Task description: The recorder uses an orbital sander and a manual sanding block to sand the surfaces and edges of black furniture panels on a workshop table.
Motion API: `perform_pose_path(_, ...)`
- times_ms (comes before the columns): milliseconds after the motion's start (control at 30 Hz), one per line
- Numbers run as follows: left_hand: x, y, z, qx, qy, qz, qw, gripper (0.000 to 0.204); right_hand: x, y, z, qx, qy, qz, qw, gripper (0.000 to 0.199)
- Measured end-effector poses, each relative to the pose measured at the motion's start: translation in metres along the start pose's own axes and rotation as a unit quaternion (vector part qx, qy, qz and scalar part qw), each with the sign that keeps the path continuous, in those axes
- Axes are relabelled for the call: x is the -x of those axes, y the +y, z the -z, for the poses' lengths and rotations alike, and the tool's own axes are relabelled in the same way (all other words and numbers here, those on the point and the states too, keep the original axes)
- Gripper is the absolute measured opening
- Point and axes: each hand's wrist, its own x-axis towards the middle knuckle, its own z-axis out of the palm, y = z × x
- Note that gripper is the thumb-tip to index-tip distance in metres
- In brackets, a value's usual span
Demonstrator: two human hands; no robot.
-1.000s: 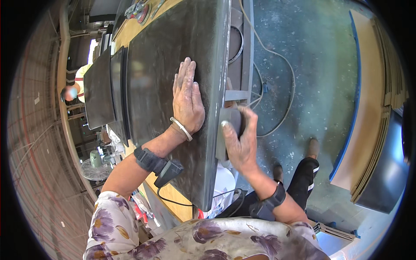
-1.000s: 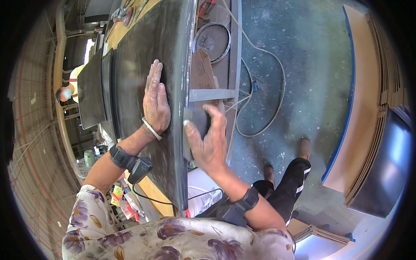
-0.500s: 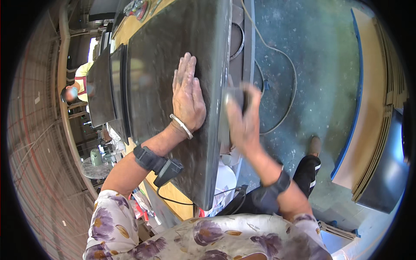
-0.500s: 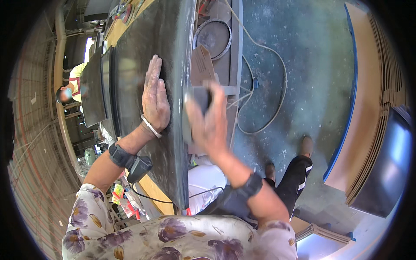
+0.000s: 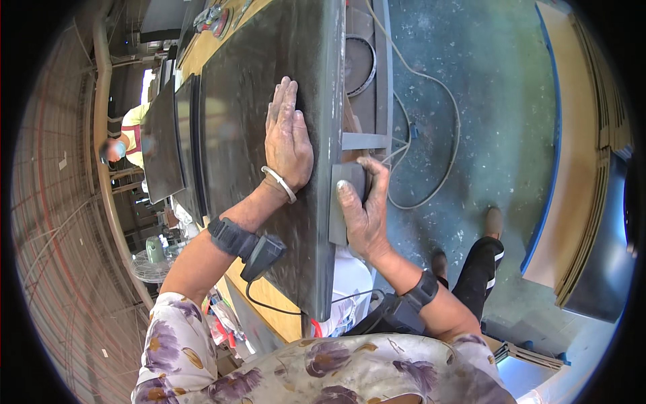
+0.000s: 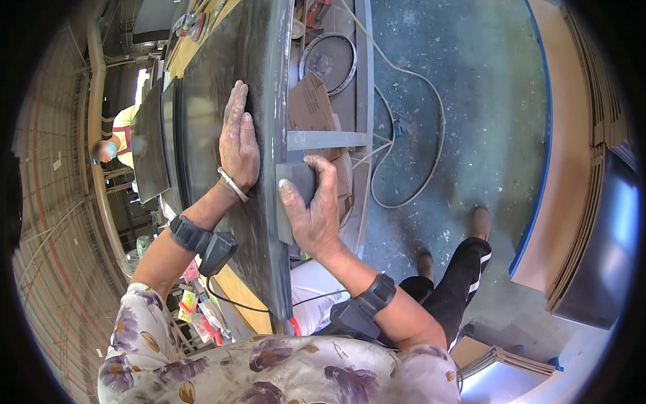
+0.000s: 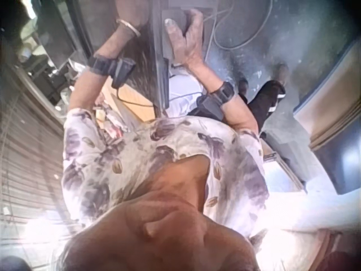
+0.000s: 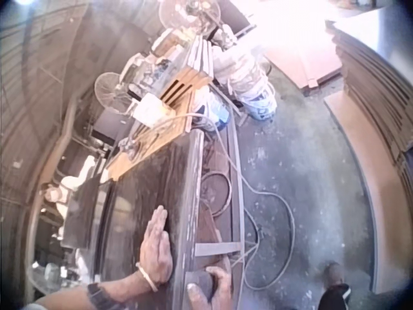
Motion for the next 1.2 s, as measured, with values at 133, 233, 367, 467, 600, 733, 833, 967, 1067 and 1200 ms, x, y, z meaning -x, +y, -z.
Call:
perform_pose_path(133, 0.003, -0.003, -0.001, -0.002, 0.005, -0.013, 1.0, 0.044, -0.116, 0.002, -0.004, 0.008, 0.015, 0.121, 0.992, 0.053)
perform_pose_path(233, 0.001, -0.003, -0.001, -0.002, 0.005, -0.016, 1.0, 0.044, -0.185, -0.019, -0.011, 0.035, 0.034, 0.085, 0.995, 0.055)
perform_pose_path(367, 0.0, -0.001, 0.0, 0.016, 0.007, 0.0, 1.0, 0.045, -0.106, -0.04, -0.004, 0.144, 0.003, 0.094, 0.985, 0.055)
perform_pose_path(467, 0.001, -0.002, 0.001, 0.062, 0.012, 0.023, 0.998, 0.046, -0.029, -0.044, 0.005, 0.202, -0.026, 0.192, 0.96, 0.056)
perform_pose_path(600, 0.003, -0.005, -0.001, 0.052, 0.023, 0.004, 0.998, 0.047, -0.105, -0.054, -0.004, 0.285, -0.025, 0.119, 0.951, 0.058)
perform_pose_path(733, 0.004, -0.007, -0.001, 0.025, 0.019, 0.007, 0.999, 0.049, -0.243, -0.081, -0.027, 0.439, 0.037, 0.098, 0.892, 0.056)
perform_pose_path(833, 0.002, -0.004, 0.002, 0.013, 0.011, 0.003, 1.0, 0.051, -0.197, -0.079, -0.024, 0.337, -0.024, 0.066, 0.939, 0.058)
perform_pose_path(967, 0.001, 0.0, 0.006, -0.002, -0.015, 0.006, 1.0, 0.052, -0.055, -0.052, 0.001, 0.267, -0.08, 0.157, 0.947, 0.051)
perform_pose_path(1067, 0.001, 0.001, 0.007, -0.001, -0.031, 0.018, 0.999, 0.05, -0.085, -0.042, 0.005, 0.257, -0.072, 0.138, 0.954, 0.049)
perform_pose_path(1200, -0.001, 0.002, 0.007, 0.006, -0.031, 0.01, 0.999, 0.049, -0.273, -0.061, -0.01, 0.295, -0.02, 0.065, 0.953, 0.056)
